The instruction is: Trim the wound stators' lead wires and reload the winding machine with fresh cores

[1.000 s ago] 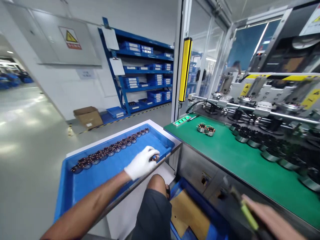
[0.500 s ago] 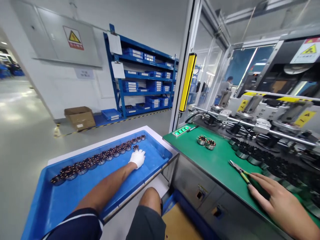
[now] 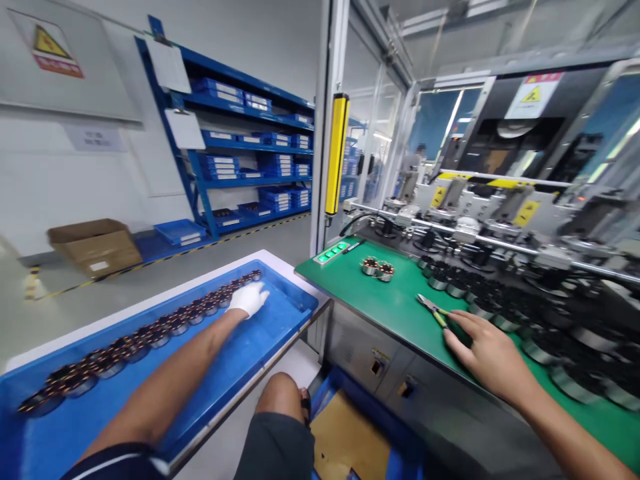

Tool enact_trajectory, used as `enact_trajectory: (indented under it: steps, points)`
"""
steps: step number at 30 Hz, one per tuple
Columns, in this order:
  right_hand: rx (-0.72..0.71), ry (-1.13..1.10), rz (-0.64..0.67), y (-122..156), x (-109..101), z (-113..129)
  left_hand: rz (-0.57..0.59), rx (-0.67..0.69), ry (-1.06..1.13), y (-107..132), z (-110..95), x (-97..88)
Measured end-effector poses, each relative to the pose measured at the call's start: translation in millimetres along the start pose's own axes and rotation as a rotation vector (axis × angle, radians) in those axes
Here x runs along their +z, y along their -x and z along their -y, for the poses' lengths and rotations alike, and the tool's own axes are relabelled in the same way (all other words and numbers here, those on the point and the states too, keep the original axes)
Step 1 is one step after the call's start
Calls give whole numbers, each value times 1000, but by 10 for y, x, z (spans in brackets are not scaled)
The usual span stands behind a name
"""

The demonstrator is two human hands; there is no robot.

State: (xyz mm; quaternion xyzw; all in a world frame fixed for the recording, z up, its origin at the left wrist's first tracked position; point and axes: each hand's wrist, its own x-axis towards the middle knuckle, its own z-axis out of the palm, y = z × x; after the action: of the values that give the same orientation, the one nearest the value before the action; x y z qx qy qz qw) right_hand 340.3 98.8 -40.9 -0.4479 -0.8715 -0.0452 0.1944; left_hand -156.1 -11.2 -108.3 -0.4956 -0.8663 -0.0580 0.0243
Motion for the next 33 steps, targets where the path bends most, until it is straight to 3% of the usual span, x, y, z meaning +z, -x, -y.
enact_trajectory:
  steps: [4,7,11,14,19,23,26,28,31,33]
  points:
    - [118,50,24,-80,-37,192,-205,276,44,-160,-818,-592]
    - [155,60,28,-106,-47,252,-298,465,75,-146,-1429,-884]
    - [179,57,17,-96,-72,290,-340,618,118,-39,-2057,-969]
    - [199,57,-10,-85,-81,318,-348,623,153,-14,-2333,-965]
    - [244,14,-85,-86,-42,347,-348,597,202,-93,-2451,-972]
    - [238,-114,-168,-108,-59,337,-281,598,254,-169,-2386,-976]
    - [171,-266,-283,-58,-116,328,-287,584,348,-65,-2302,-965]
    - [99,-397,-367,67,-132,391,-345,581,425,179,-2239,-927]
    - [10,-629,-421,441,-92,645,-409,653,523,821,-2187,-816]
    - [-4,-828,-421,762,-59,874,-501,845,670,1325,-2203,-730]
